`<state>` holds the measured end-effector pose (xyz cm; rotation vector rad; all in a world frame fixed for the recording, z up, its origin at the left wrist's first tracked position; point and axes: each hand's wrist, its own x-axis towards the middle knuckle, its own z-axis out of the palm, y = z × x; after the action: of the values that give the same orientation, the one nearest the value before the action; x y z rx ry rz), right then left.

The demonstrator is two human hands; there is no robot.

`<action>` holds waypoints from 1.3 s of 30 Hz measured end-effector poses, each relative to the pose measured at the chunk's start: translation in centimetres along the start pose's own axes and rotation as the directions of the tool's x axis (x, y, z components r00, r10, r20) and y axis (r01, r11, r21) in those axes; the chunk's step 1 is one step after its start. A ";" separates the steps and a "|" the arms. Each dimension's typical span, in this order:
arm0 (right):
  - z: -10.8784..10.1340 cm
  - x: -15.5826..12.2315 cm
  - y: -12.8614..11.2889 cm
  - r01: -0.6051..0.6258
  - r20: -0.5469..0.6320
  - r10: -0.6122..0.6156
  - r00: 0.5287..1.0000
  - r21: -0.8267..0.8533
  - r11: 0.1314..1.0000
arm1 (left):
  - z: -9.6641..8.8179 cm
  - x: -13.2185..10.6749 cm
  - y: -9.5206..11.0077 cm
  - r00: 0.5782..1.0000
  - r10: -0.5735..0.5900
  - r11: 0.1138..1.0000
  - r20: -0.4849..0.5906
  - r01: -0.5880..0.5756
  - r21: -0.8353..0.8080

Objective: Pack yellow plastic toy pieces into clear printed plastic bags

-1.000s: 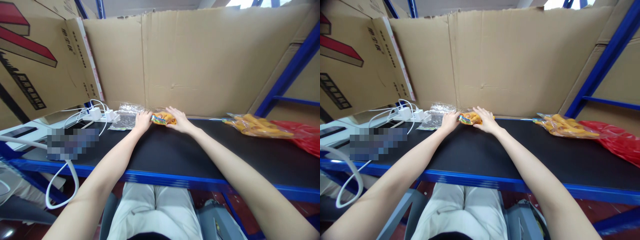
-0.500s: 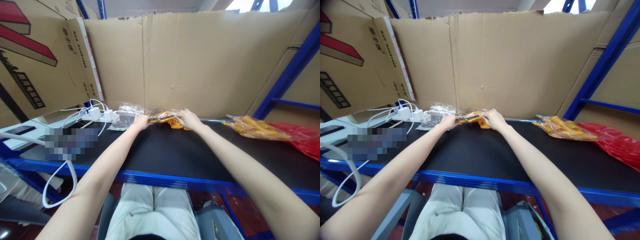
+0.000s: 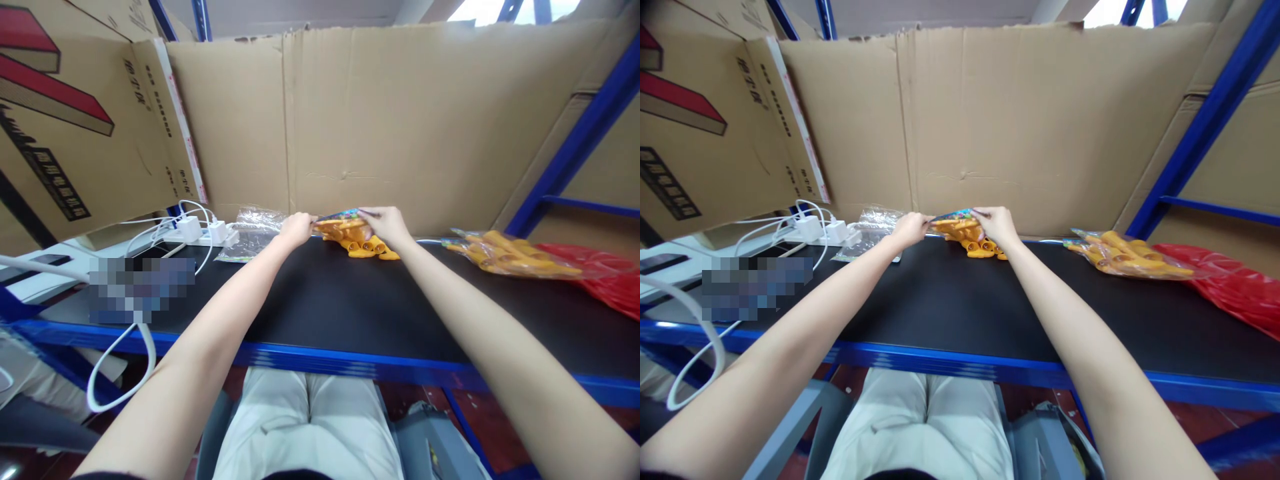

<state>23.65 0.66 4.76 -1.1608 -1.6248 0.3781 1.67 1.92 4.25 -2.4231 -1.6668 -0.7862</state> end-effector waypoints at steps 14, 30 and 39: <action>0.1 4.0 -3.6 -0.052 -0.156 0.107 0.982 0.326 0.944 | -0.2 1.3 1.3 0.971 -0.238 0.493 -0.015 0.108 -0.863; 0.2 2.3 -2.1 -0.070 -0.115 0.087 0.990 0.149 0.986 | 0.8 0.3 1.7 0.932 -0.230 0.463 0.280 0.358 -0.811; -0.7 3.0 -2.5 0.079 -0.186 -0.074 0.980 0.020 0.997 | -0.3 0.3 2.4 0.943 -0.252 0.412 0.218 0.308 -0.858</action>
<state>23.12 1.78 8.55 -1.0765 -1.4923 0.2349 3.79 1.15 5.16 -2.7084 -2.0479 -2.1607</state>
